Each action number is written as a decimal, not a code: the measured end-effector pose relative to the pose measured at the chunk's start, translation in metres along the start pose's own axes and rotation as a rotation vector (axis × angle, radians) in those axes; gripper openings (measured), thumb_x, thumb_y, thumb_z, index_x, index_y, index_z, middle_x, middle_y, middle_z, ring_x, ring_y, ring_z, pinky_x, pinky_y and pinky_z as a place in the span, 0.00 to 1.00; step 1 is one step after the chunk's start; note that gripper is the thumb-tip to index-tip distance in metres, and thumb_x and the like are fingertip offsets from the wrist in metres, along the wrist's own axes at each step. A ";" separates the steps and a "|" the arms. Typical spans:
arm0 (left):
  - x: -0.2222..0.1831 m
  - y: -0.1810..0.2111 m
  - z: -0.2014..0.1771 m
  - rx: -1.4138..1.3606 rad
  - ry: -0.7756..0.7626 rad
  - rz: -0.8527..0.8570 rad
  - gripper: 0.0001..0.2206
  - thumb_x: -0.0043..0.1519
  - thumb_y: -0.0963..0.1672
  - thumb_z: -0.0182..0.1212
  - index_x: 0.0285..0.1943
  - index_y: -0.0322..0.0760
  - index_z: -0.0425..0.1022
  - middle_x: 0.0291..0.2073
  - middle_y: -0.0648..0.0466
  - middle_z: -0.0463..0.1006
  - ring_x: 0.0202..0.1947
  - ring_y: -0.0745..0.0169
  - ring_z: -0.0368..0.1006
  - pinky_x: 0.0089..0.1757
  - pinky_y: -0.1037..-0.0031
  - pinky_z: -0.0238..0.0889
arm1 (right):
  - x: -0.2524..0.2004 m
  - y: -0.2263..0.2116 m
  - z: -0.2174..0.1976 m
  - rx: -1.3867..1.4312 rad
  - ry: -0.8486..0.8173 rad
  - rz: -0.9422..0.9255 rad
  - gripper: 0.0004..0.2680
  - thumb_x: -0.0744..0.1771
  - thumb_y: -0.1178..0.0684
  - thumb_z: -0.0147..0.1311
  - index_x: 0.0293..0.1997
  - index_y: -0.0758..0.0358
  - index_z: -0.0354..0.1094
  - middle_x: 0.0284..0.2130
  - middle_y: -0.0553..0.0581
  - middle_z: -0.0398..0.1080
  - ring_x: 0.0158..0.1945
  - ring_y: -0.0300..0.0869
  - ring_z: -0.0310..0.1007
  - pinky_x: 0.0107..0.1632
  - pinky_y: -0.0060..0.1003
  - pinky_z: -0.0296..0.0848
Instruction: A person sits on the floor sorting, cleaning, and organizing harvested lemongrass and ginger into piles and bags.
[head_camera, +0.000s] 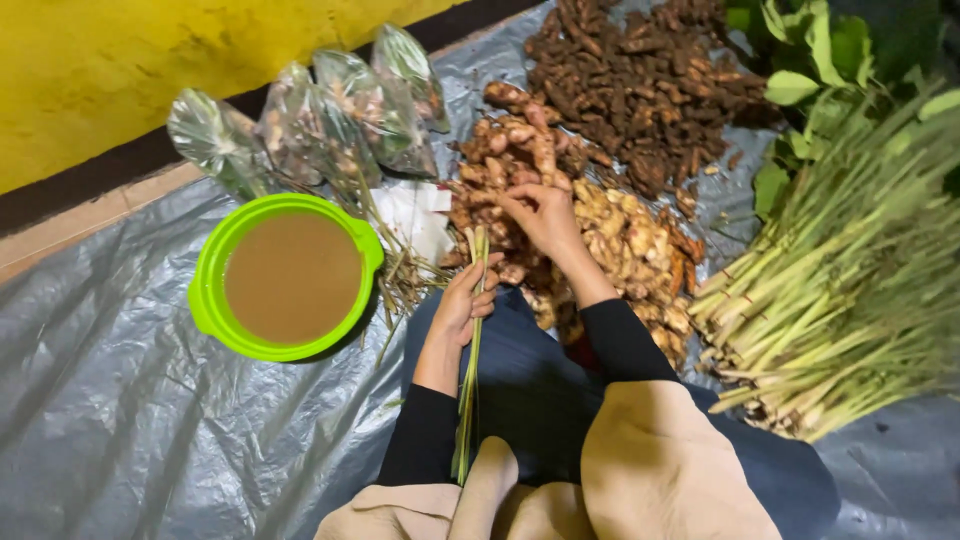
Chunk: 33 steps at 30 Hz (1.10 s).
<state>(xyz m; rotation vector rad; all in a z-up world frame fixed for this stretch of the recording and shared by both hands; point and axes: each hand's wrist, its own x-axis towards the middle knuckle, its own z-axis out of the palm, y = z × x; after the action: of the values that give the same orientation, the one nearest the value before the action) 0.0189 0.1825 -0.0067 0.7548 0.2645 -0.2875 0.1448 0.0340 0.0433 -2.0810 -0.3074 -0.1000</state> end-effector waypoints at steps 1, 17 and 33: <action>0.003 0.000 -0.009 -0.005 0.006 0.008 0.20 0.73 0.47 0.45 0.68 0.27 0.62 0.27 0.58 0.58 0.16 0.83 0.49 0.15 0.95 0.43 | 0.010 0.000 0.009 0.000 -0.009 -0.006 0.04 0.63 0.50 0.70 0.38 0.49 0.82 0.27 0.55 0.78 0.32 0.40 0.76 0.38 0.30 0.75; 0.035 -0.020 -0.089 -0.660 -0.167 0.067 0.20 0.74 0.50 0.40 0.71 0.37 0.59 0.27 0.61 0.55 0.15 0.80 0.49 0.15 0.93 0.46 | 0.102 0.109 0.212 -0.609 -0.574 0.020 0.05 0.61 0.58 0.60 0.34 0.56 0.80 0.31 0.65 0.78 0.44 0.61 0.80 0.45 0.53 0.80; 0.040 -0.028 -0.095 -0.787 -0.223 0.056 0.20 0.74 0.50 0.39 0.70 0.38 0.61 0.27 0.61 0.55 0.14 0.80 0.48 0.15 0.92 0.46 | 0.097 0.111 0.216 -0.613 -0.496 -0.059 0.08 0.66 0.60 0.46 0.43 0.76 0.68 0.36 0.72 0.71 0.43 0.69 0.77 0.44 0.63 0.77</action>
<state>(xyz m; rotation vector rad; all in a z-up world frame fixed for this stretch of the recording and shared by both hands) 0.0337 0.2240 -0.1041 -0.0486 0.1249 -0.1880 0.2555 0.1840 -0.1404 -2.6917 -0.7082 0.3336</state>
